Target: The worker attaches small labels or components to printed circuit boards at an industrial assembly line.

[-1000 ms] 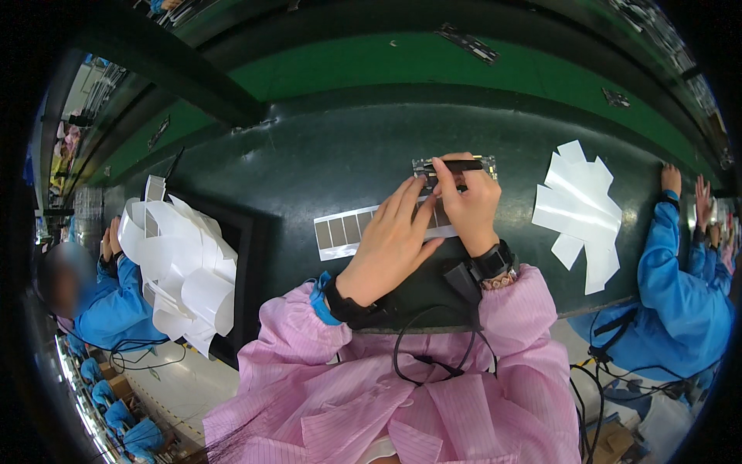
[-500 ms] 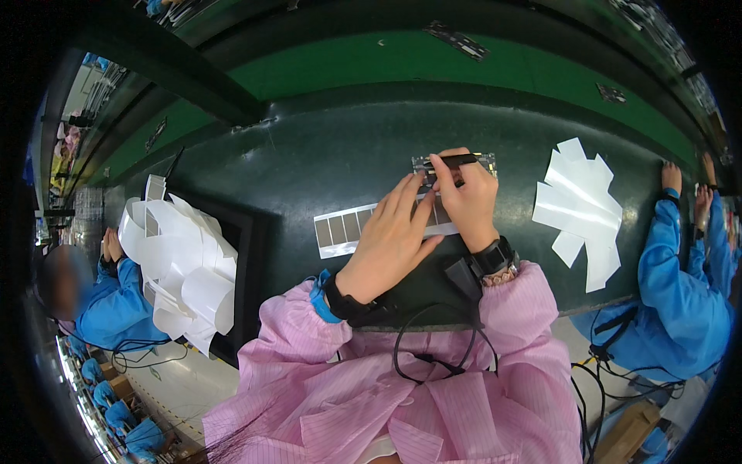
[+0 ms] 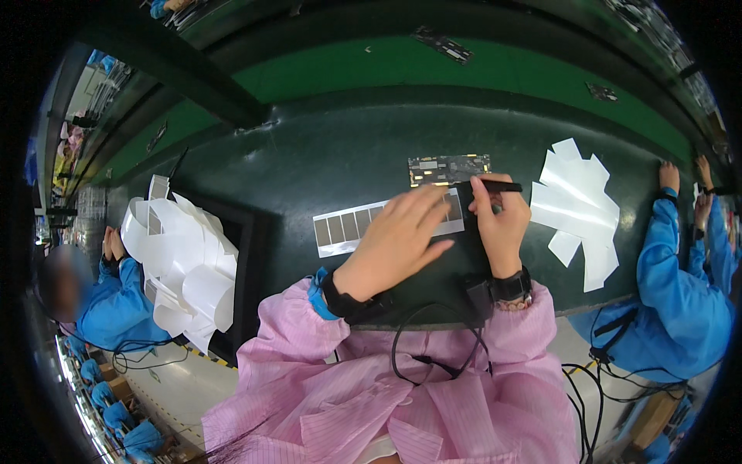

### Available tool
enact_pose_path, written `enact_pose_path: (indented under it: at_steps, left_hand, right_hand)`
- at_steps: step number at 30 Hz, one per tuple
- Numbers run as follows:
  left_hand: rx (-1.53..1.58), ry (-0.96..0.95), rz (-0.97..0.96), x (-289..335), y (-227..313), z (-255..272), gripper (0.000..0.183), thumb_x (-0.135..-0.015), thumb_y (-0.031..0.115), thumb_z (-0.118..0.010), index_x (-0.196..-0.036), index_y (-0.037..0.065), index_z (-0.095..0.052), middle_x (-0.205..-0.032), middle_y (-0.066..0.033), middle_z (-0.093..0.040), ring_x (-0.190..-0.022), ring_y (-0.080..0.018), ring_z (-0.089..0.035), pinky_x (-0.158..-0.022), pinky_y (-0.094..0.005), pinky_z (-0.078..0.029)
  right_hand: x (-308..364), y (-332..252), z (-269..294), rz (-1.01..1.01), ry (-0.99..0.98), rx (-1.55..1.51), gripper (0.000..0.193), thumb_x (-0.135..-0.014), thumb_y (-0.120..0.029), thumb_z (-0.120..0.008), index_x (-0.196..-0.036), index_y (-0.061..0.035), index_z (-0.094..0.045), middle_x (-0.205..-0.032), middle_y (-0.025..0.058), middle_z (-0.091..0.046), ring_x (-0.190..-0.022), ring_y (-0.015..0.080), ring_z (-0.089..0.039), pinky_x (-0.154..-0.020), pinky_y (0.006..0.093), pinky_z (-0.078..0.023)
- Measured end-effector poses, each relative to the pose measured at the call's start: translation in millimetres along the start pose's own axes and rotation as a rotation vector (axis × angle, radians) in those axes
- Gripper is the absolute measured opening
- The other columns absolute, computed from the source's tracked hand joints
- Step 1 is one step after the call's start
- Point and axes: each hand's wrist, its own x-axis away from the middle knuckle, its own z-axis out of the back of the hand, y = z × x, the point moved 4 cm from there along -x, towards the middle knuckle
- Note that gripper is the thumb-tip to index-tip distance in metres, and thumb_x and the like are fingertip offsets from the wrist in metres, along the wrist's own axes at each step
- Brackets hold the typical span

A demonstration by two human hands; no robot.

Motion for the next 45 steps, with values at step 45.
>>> enact_pose_path:
  at_steps: [45]
  left_hand:
    - [-0.039, -0.042, 0.074, 11, -5, -5, 0.056, -0.077, 0.021, -0.071, -0.123, -0.003, -0.049, -0.131, -0.0222, -0.044, -0.125, -0.0338, -0.044, -0.101, -0.0392, -0.041]
  right_hand:
    - [-2, -16, -44, 0.165, -0.049, 0.073, 0.009, -0.082, -0.007, -0.071, -0.088, -0.0011, -0.068, -0.074, 0.0072, -0.068, -0.057, 0.0129, -0.063, -0.053, 0.0246, -0.048]
